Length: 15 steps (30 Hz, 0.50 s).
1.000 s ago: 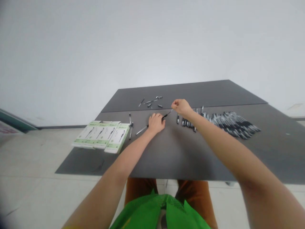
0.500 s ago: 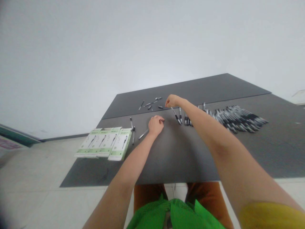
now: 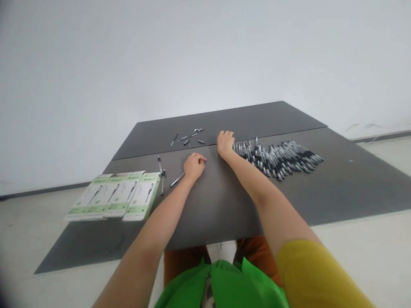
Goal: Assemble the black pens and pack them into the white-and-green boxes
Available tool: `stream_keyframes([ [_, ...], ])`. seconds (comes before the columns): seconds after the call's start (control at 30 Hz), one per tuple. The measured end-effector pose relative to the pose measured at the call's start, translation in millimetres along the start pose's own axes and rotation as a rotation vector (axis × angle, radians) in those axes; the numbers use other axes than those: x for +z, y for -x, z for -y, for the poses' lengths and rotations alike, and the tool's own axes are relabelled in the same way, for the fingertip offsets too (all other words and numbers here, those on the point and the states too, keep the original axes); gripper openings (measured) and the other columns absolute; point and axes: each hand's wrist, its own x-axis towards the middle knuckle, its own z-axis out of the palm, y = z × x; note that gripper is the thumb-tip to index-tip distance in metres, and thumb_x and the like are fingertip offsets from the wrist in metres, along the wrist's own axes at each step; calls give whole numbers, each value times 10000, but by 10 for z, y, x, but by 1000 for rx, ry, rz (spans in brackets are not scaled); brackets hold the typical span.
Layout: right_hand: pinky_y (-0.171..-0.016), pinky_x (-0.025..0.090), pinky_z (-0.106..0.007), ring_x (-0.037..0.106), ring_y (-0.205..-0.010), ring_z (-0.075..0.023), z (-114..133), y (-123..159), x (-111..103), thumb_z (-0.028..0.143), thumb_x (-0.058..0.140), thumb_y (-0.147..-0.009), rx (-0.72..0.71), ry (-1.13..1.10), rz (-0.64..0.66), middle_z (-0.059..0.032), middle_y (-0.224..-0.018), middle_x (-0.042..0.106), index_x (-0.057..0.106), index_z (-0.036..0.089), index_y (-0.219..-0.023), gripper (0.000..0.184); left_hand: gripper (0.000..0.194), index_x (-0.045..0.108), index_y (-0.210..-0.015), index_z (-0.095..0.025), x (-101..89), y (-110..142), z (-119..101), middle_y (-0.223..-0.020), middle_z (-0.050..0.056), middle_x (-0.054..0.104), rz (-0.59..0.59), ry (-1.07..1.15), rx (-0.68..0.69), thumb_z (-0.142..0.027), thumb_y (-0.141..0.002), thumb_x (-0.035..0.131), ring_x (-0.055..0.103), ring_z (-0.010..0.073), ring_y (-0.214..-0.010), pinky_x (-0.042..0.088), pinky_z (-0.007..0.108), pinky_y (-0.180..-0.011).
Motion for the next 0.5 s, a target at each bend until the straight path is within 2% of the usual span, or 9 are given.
stream_keyframes([
  [0.13,-1019,318,-596,265,-1375,-390,-69,107,43,499,472,-926,-54,105,-47,-241,-1483,375,601,105,-1243,522,295,735,-878,-268,27,-5,32,-1104,-9,691,-20,14,17,-109,-835,491,612,179,-1035,479,284,-868],
  [0.23,-1070,182,-651,158,-1425,-384,-134,171,108,497,390,-951,-72,135,-43,-213,-1543,306,591,109,-1298,557,295,740,-870,-266,25,-2,40,-1102,-7,697,-32,18,24,-109,-828,495,617,185,-1021,486,293,-866],
  [0.3,-1097,149,-608,168,-1423,-370,-175,184,122,414,372,-962,-46,154,-48,-211,-1542,309,594,85,-1302,523,304,745,-854,-269,18,7,35,-1094,-15,706,-28,21,34,-104,-824,492,618,188,-1010,487,300,-877],
  [0.4,-1099,161,-539,226,-1387,-348,-234,181,78,246,347,-949,6,184,-53,-212,-1513,347,604,64,-1295,468,325,746,-813,-264,7,26,14,-1034,-32,727,18,45,102,-78,-815,479,620,175,-995,458,309,-965],
  [0.5,-1055,224,-495,309,-1306,-349,-291,201,7,260,356,-947,84,126,-38,-239,-1434,410,617,32,-1261,467,321,742,-783,-255,-3,36,-12,-994,-37,733,45,67,170,-66,-805,482,628,161,-973,409,325,-1047],
])
